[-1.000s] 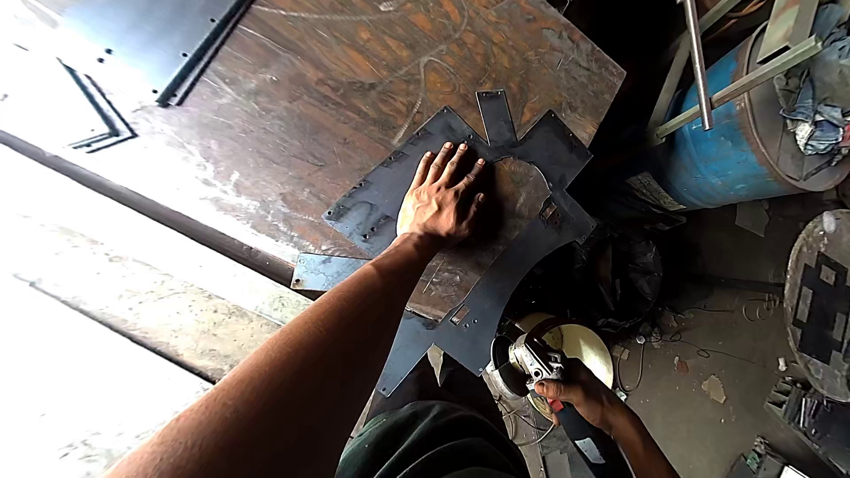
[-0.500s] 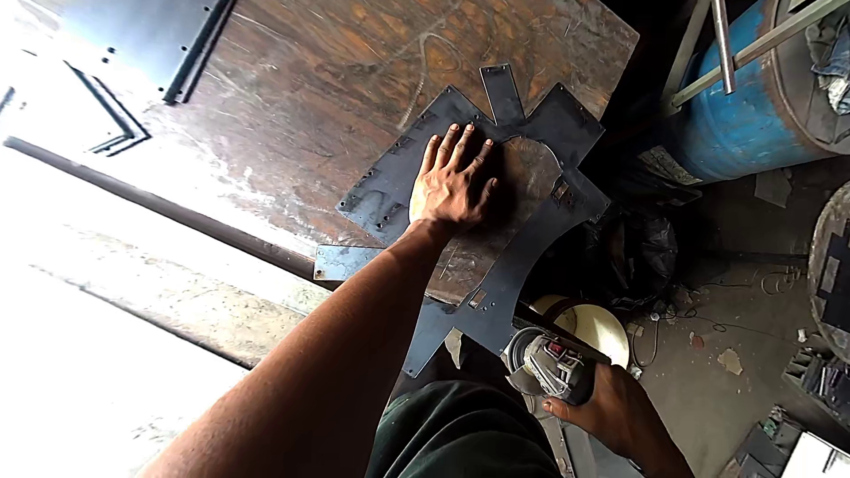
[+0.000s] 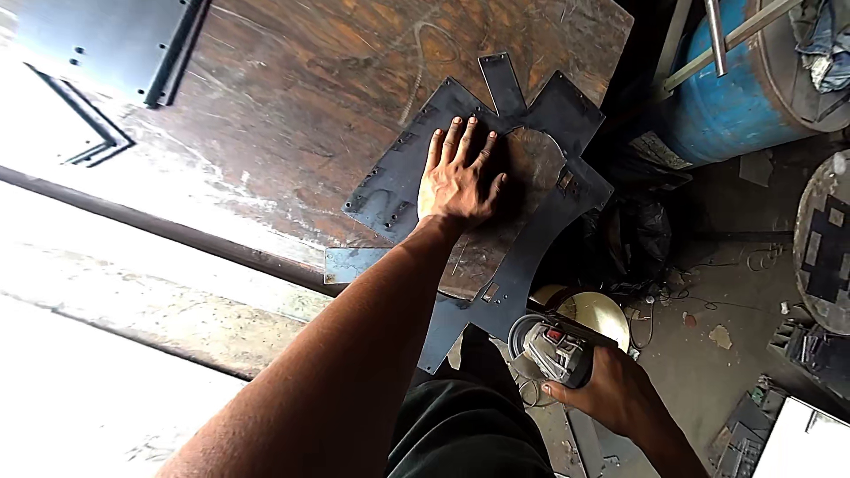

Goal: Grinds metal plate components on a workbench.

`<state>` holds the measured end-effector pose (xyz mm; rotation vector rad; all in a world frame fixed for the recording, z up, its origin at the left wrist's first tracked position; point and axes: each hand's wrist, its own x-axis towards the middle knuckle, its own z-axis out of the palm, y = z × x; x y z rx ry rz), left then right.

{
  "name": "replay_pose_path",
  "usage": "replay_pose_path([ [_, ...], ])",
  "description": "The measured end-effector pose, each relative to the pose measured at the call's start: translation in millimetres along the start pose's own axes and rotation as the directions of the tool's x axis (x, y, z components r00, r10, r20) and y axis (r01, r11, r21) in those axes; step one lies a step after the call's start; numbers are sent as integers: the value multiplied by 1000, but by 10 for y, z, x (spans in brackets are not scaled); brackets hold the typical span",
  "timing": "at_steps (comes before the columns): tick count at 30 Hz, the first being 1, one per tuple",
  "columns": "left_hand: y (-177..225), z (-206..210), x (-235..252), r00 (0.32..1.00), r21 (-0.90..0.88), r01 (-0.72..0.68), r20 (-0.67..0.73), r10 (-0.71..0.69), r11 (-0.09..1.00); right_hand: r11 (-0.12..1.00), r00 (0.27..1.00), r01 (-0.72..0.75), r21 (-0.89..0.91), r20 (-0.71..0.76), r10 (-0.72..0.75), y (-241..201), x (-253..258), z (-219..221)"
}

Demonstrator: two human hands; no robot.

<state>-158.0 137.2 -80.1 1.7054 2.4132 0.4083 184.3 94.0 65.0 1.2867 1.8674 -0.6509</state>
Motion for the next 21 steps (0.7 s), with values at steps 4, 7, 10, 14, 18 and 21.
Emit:
replay_pose_path([
  [4, -9, 22, -13, 1000, -10, -3, -9, 2, 1000, 1000, 1000, 4, 21, -18, -4, -37, 26, -5],
  [7, -15, 12, -1, 1000, -7, -19, -12, 19, 1000, 1000, 996, -12, 13, 86, 11, 4, -12, -35],
  [10, -10, 17, 14, 1000, -11, -21, -19, 21, 1000, 988, 996, -71, 137, 56, 64, 184, 59, -143],
  [14, -4, 4, 29, 1000, -1, -8, -20, 8, 1000, 975, 983, -152, 162, -80, 166, 448, 271, -504],
  [18, 7, -3, 31, 1000, 9, 6, -19, -6, 1000, 982, 947, -185, 33, -260, 187, 591, 534, -986],
  [21, 14, -6, 40, 1000, 22, 7, -22, -6, 1000, 989, 932, -142, 40, -330, 147, 646, 733, -1236],
])
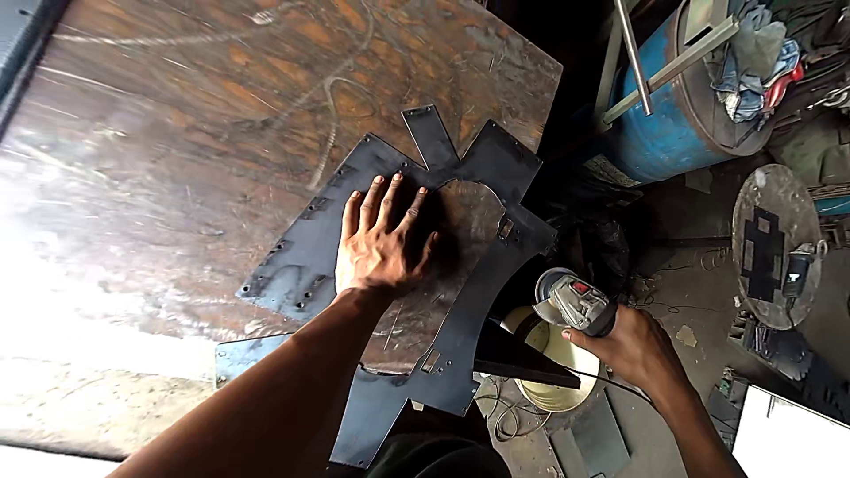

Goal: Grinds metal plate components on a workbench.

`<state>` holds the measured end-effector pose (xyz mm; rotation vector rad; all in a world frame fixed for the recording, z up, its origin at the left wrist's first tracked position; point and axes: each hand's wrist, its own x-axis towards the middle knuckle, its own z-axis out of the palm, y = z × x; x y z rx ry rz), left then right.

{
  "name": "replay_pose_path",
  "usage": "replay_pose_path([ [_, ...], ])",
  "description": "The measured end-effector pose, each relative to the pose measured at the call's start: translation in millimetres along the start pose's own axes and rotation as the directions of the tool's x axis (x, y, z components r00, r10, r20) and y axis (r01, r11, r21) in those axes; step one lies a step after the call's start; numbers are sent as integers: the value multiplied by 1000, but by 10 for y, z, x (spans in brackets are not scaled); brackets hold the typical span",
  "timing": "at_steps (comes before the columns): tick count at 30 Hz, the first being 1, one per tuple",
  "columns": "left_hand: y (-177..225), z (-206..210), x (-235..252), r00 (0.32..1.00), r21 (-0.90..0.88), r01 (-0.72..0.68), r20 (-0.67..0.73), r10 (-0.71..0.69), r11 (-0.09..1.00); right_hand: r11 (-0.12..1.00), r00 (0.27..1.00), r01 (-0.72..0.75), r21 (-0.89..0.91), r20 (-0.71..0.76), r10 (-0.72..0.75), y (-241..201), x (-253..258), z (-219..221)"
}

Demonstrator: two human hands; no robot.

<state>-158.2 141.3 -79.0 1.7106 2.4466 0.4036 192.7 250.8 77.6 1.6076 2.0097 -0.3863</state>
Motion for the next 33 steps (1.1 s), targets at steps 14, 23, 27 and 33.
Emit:
replay_pose_path([
  [14, -15, 50, -14, 1000, 16, 13, 4, -13, 1000, 999, 999, 38, -39, -5, -38, 7, 375, -121],
  [23, 3, 26, 21, 999, 17, 29, 29, -30, 999, 979, 982, 75, 191, 159, -106, 37, 620, -175],
  [27, -6, 29, 13, 999, 26, 33, 35, -34, 999, 969, 979, 58, 241, 176, -102, 21, 678, -175],
  [33, -2, 30, 21, 999, 17, 32, 16, -32, 999, 964, 961, 50, 262, 252, -119, 19, 659, -237],
])
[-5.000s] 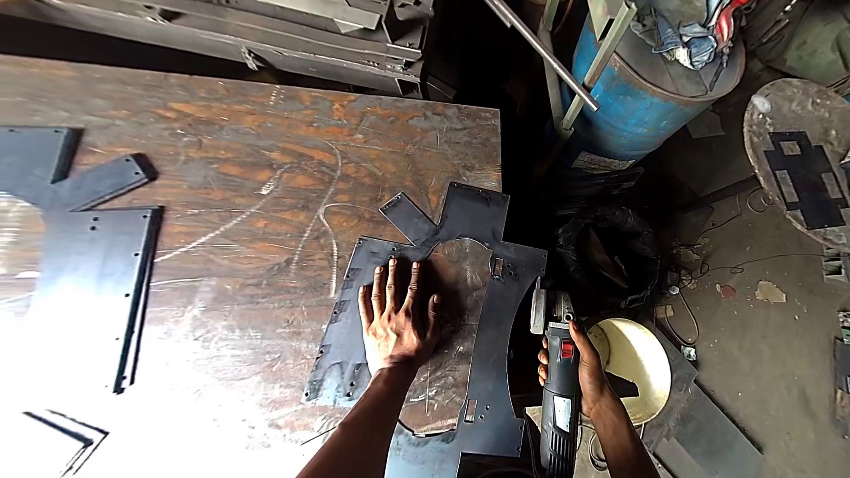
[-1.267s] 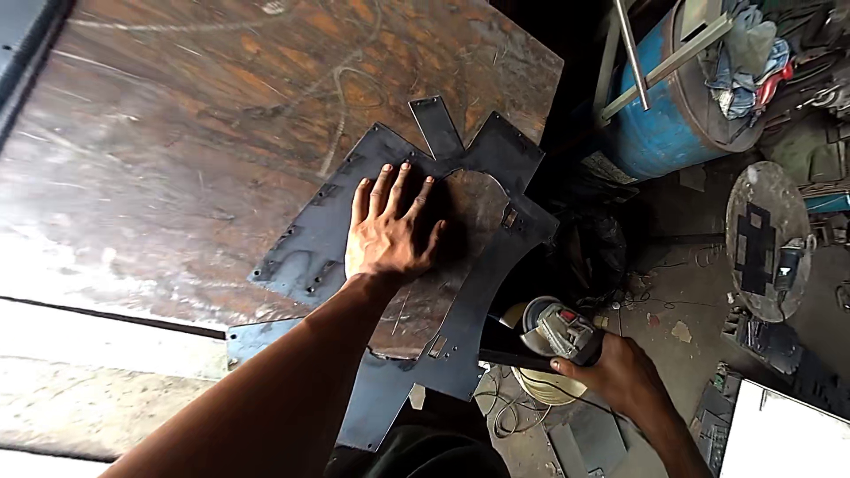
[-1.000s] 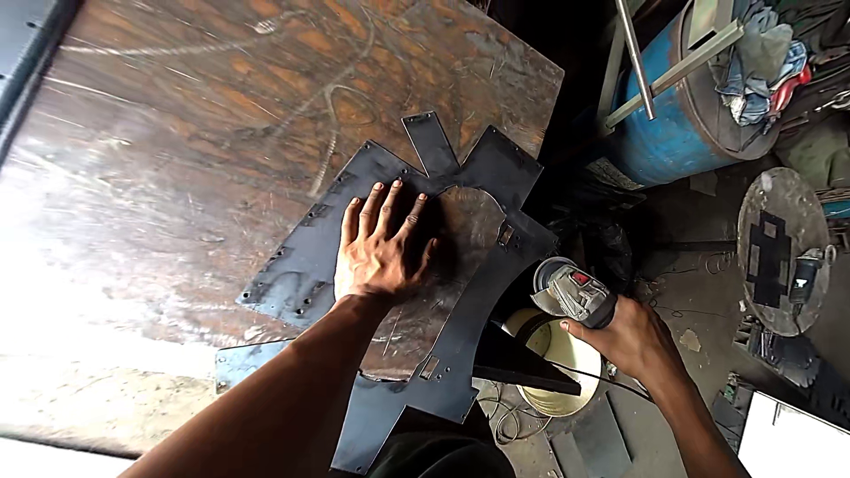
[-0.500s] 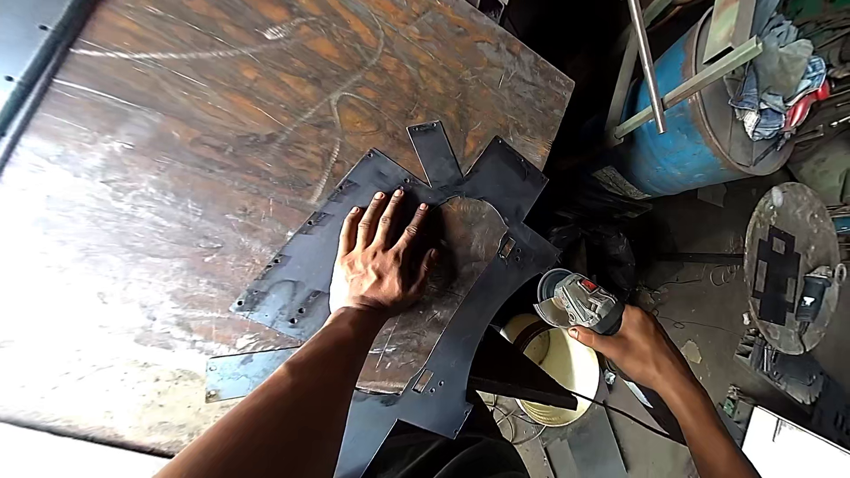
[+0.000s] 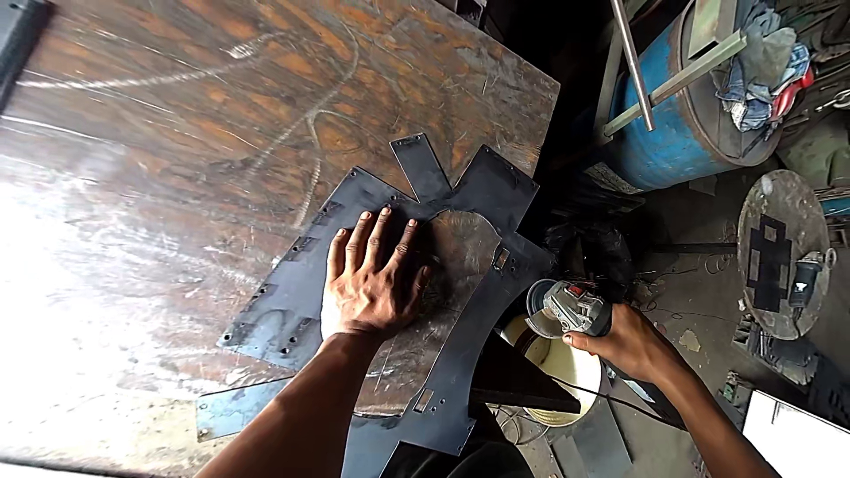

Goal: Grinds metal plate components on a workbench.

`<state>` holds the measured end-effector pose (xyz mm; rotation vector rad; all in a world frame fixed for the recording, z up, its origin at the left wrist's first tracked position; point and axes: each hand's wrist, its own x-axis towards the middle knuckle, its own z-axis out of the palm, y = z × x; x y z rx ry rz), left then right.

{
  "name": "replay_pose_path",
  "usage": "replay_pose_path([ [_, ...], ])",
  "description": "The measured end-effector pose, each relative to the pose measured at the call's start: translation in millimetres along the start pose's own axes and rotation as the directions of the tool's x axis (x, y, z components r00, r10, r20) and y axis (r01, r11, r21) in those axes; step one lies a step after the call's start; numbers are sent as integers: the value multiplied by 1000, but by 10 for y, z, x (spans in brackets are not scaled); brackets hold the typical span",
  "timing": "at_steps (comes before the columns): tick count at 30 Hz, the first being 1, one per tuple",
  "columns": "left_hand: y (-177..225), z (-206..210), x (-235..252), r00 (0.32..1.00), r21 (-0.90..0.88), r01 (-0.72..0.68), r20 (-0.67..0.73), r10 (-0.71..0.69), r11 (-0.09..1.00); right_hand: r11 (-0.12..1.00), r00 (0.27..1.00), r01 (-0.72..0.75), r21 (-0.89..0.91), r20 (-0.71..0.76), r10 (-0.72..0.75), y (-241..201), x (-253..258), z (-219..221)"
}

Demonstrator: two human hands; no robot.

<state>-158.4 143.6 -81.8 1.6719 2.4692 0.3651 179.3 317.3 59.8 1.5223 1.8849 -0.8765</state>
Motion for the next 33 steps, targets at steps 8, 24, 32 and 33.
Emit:
replay_pose_path([
  [8, 8, 2, -10, 1000, -1, -4, -13, 4, 1000, 1000, 1000, -6, 0, 1, 6, -73, 15, -17],
  [24, 3, 10, -26, 1000, 7, 0, -27, 1, 1000, 978, 994, -29, 209, -101, 51, 62, 222, -48],
  [32, 6, -2, -42, 1000, 15, 5, -4, -5, 1000, 983, 993, 9, 183, -114, 12, 6, 116, 99],
  [33, 9, -6, -44, 1000, 16, 2, -7, -2, 1000, 980, 994, 22, 196, -111, 0, -8, 101, 125],
])
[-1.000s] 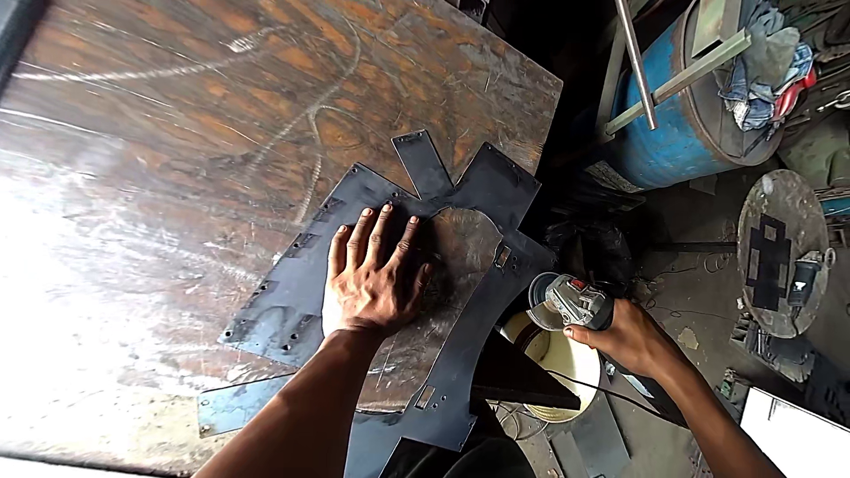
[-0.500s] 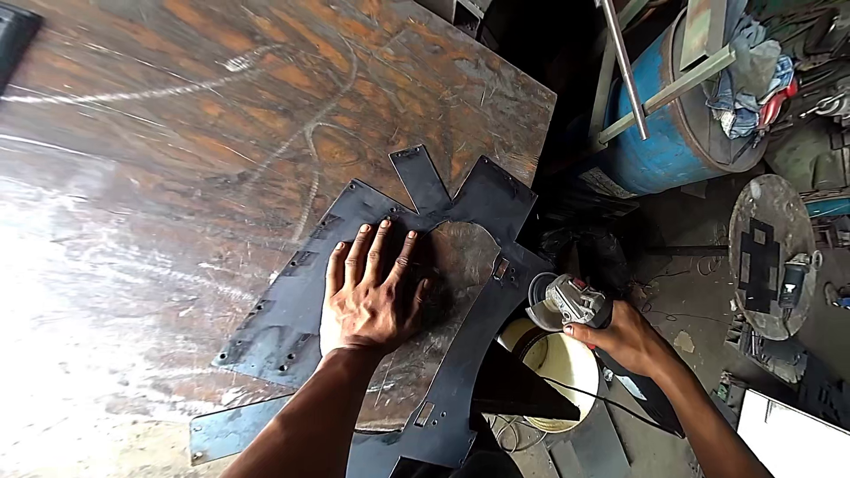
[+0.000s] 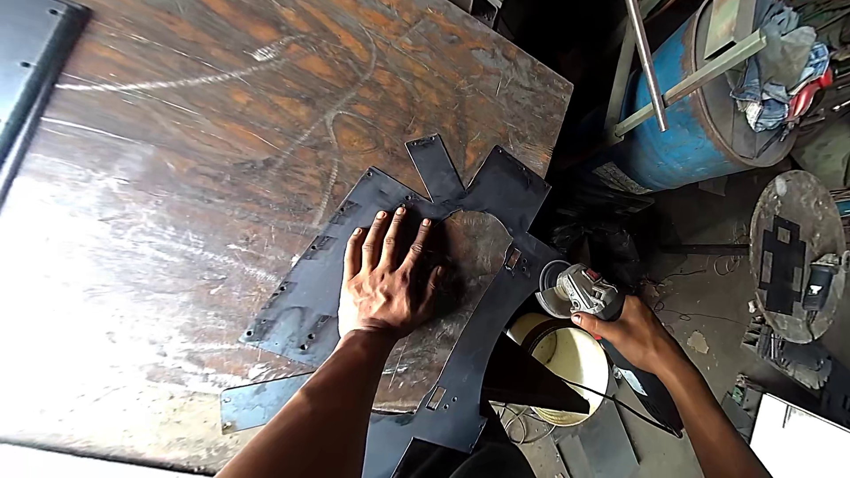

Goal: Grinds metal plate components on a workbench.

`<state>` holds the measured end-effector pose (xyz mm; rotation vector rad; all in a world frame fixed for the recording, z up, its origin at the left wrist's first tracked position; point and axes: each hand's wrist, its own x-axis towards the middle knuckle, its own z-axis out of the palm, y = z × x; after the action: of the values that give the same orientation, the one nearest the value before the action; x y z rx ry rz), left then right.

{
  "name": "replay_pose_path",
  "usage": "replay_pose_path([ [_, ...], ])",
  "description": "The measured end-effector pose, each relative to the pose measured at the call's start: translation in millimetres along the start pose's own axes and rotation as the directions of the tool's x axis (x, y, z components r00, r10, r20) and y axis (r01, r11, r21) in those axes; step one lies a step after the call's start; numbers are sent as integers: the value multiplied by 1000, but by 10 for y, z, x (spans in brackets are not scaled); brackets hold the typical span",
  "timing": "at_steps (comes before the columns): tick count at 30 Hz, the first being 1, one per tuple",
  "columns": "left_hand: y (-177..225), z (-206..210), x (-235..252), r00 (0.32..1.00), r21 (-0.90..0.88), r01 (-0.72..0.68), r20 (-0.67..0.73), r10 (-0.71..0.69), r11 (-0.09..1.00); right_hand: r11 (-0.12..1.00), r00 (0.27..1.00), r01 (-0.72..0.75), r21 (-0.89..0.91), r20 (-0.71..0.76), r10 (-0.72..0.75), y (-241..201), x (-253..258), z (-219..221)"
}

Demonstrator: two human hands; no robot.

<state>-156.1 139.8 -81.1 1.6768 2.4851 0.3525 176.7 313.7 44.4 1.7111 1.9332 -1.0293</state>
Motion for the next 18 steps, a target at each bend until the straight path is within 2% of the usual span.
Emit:
replay_pose_path([
  [5, -4, 20, 12, 1000, -4, 2, -10, -2, 1000, 997, 996, 1, -77, 88, 6, -171, -275, 170],
  [8, -4, 11, 5, 1000, -3, 3, -6, -3, 1000, 989, 997, 30, -142, 78, -19, -319, -370, 265],
  [13, 7, -2, 22, 1000, -2, -12, -10, 12, 1000, 924, 999, 18, -381, 38, -4, -626, -306, 232],
  [18, 3, -3, 15, 1000, -9, -4, 1, 4, 1000, 950, 997, -17, -311, -75, -7, -704, -50, 168],
])
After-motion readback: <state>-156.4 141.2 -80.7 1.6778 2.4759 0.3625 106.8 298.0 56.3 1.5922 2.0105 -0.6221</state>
